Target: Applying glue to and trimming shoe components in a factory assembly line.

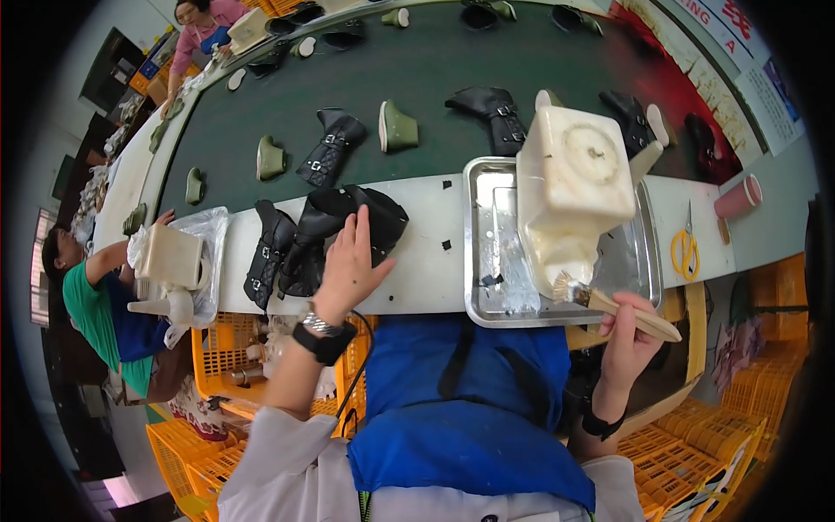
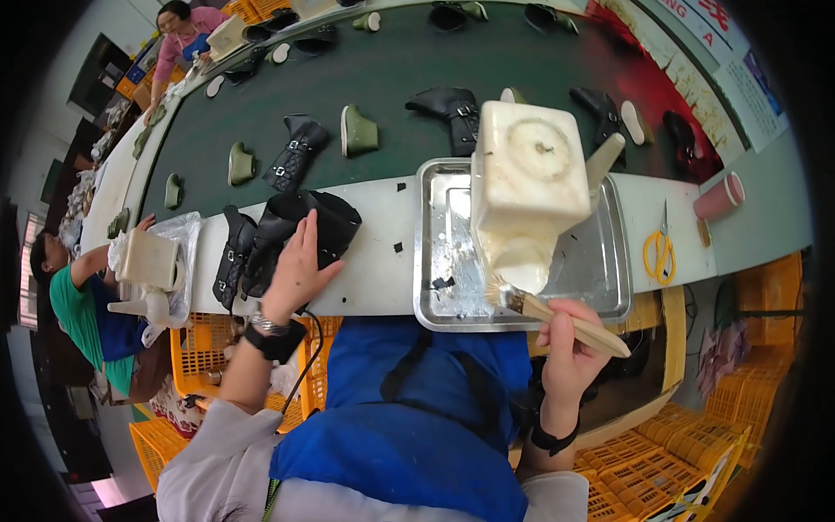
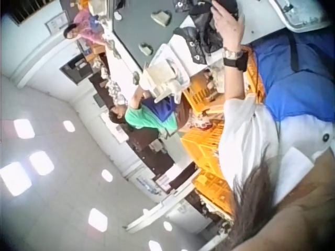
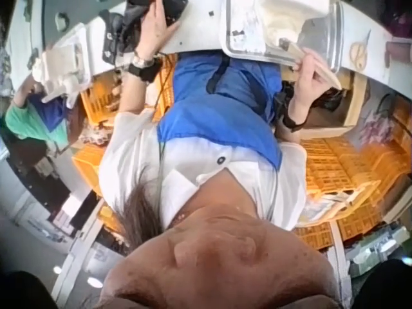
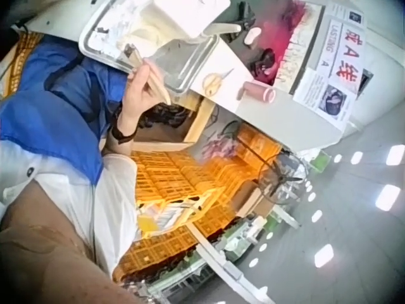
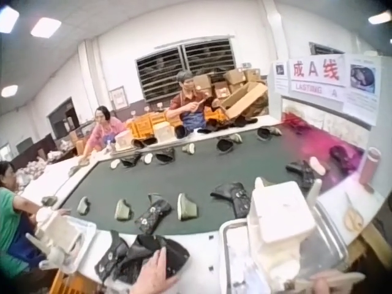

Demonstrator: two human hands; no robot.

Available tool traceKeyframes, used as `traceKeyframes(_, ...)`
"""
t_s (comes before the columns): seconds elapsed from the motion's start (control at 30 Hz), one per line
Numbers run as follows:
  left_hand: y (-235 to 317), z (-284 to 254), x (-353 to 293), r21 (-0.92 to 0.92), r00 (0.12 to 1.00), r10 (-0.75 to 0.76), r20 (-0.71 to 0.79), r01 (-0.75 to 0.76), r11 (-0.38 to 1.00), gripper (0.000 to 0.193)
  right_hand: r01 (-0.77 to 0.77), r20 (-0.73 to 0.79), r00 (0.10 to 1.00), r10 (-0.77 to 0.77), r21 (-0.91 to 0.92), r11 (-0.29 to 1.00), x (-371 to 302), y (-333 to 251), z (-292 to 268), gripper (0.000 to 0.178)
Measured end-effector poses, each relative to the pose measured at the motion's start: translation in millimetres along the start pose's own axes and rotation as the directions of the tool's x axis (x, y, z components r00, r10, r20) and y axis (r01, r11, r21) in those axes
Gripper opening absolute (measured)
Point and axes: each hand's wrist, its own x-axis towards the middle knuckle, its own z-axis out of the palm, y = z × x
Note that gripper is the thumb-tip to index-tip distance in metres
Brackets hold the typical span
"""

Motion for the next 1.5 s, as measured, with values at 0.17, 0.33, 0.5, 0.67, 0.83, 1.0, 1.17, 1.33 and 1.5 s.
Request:
traceKeyframes(0.17, 21, 51, 3, 0.111, 0.949, -0.191, -0.249, 0.224, 0.968, 0.099, -0.020, -0.014, 1.000, 0.020, 0.011, 1.000, 0, -8, -6, 0.012)
traceKeyframes(0.33, 8, 53, 8, -0.049, 0.906, -0.311, -0.286, 0.311, 0.949, 0.094, -0.020, -0.054, 0.998, 0.020, 0.009, 1.000, 1, -4, -12, 0.012)
traceKeyframes(0.5, 44, 2, -2, -0.515, 0.932, -0.287, -0.221, 0.138, 0.846, 0.082, -0.064, -0.132, 0.989, 0.058, -0.035, 0.997, 18, 1, -16, 0.012)
traceKeyframes(0.67, 60, -27, -9, -0.929, 0.963, -0.252, 0.091, 0.174, 0.328, 0.069, -0.140, -0.100, 0.986, 0.132, -0.080, 0.987, 35, 17, -27, 0.015)
traceKeyframes(0.83, 45, -20, -26, -0.980, 0.972, -0.132, 0.195, 0.199, 0.022, 0.062, -0.178, 0.001, 0.983, 0.182, -0.193, 0.965, 43, 30, -24, 0.014)
traceKeyframes(1.0, 48, -20, -22, -0.949, 0.952, -0.033, 0.305, 0.301, -0.096, 0.065, -0.142, 0.086, 0.981, 0.174, -0.291, 0.946, 43, 39, -24, 0.016)
traceKeyframes(1.17, 52, -21, -18, -0.900, 0.904, 0.068, 0.423, 0.428, -0.084, 0.071, -0.130, 0.108, 0.978, 0.178, -0.352, 0.927, 44, 39, -19, 0.016)
traceKeyframes(1.33, 54, -22, -15, -0.865, 0.871, 0.079, 0.485, 0.491, -0.107, 0.077, -0.040, 0.166, 0.977, 0.137, -0.486, 0.873, 48, 46, -20, 0.019)
traceKeyframes(1.5, 59, -26, -7, -0.871, 0.872, 0.080, 0.482, 0.487, -0.057, 0.076, 0.014, 0.293, 0.936, 0.194, -0.581, 0.813, 47, 45, -15, 0.019)
